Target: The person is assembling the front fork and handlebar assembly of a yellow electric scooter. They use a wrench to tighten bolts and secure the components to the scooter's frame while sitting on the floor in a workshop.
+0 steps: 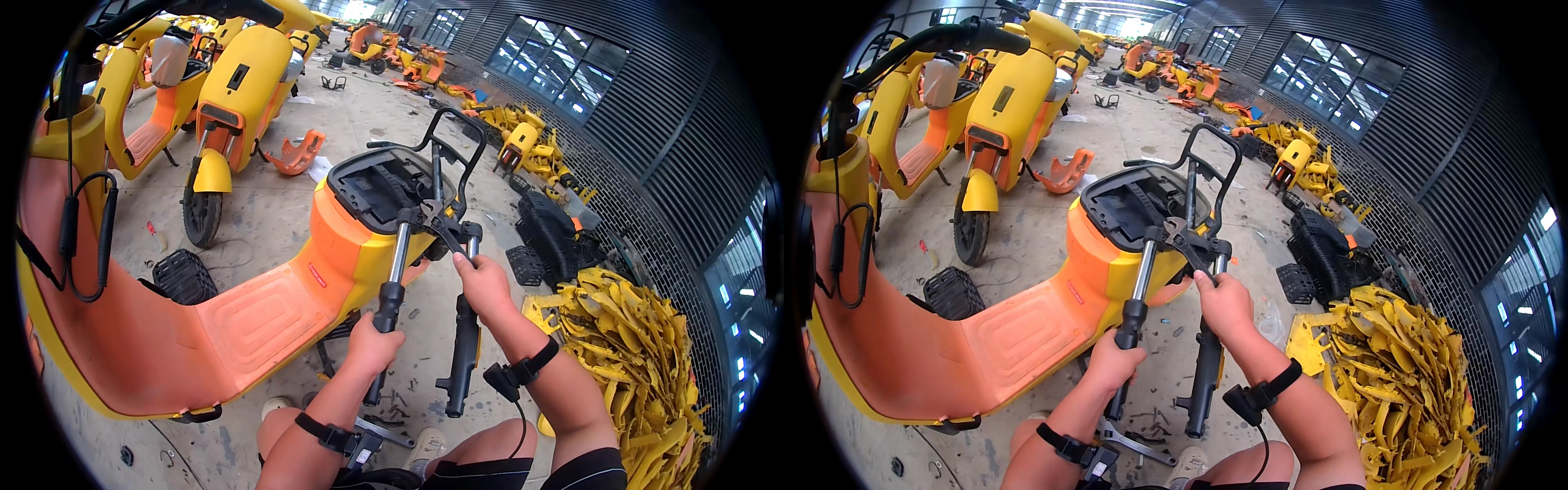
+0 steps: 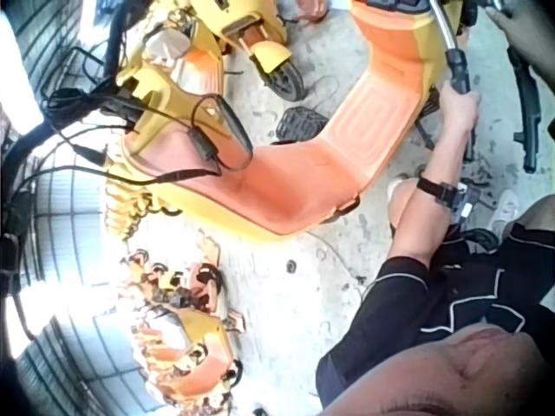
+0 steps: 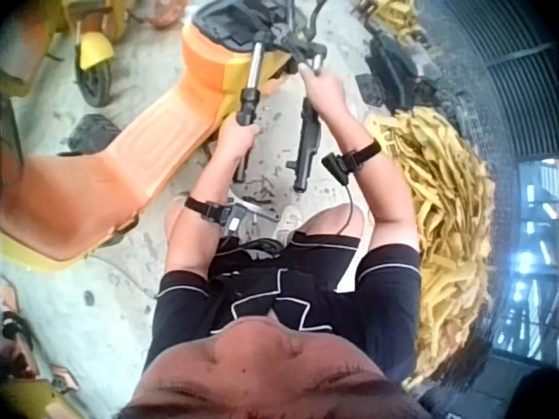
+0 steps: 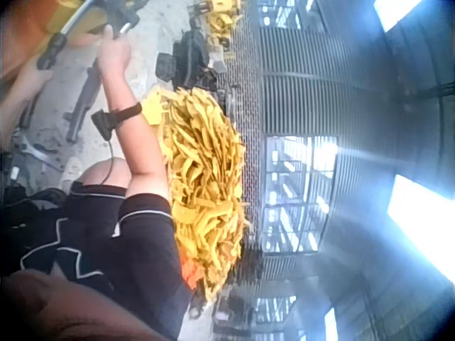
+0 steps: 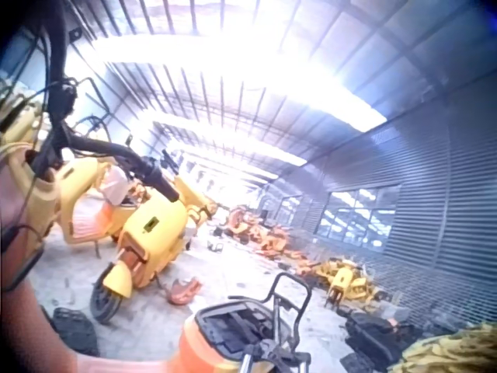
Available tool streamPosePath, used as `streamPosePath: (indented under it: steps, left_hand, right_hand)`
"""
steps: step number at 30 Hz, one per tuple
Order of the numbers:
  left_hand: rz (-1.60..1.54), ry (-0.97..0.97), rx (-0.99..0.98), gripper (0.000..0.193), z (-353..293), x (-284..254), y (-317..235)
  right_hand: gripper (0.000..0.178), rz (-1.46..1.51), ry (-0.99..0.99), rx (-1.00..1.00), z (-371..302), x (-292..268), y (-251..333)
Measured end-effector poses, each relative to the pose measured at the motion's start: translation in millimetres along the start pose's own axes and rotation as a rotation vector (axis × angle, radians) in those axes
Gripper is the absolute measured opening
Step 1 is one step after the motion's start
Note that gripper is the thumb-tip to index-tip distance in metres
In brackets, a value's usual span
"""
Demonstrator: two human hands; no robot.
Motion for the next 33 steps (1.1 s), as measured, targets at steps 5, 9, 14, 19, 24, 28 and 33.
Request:
streamPosePath:
  steps: [5,9,14,19,24,28,33]
  left_hand:
    - [0.036,-0.02,0.008,0.031,0,-3,-3]
    - [0.025,-0.006,0.028,0.032,4,-4,3]
    - [0.039,-0.001,0.031,0.034,1,-9,-1]
    - [0.043,0.041,0.027,0.034,-2,-9,-2]
    - [0.128,0.054,0.072,0.035,-4,-17,-7]
    - [0.152,0.051,0.043,0.038,-6,-15,-3]
    - [0.243,-0.052,0.142,0.042,9,-17,14]
  right_hand:
    - [0.049,-0.211,-0.074,-0.027,-19,0,22]
    - [0.044,-0.23,-0.054,-0.08,-20,-2,25]
    - [0.042,-0.082,0.309,-0.199,1,-7,29]
    - [0.032,0.312,0.759,0.038,18,10,32]
    - [0.026,0.463,0.687,0.101,15,28,38]
    - [0.029,0.364,0.63,0.113,10,29,35]
    - [0.028,0.349,0.549,0.131,2,33,46]
Point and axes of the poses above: each hand's wrist, its own z-axis towards the middle knuckle, its own x-axis out of the palm, y = z × x, the point moved 6 cm from there along z, towards the middle knuckle, and after that the axes turned 8 degrees about -y, right-handed, at the moved point
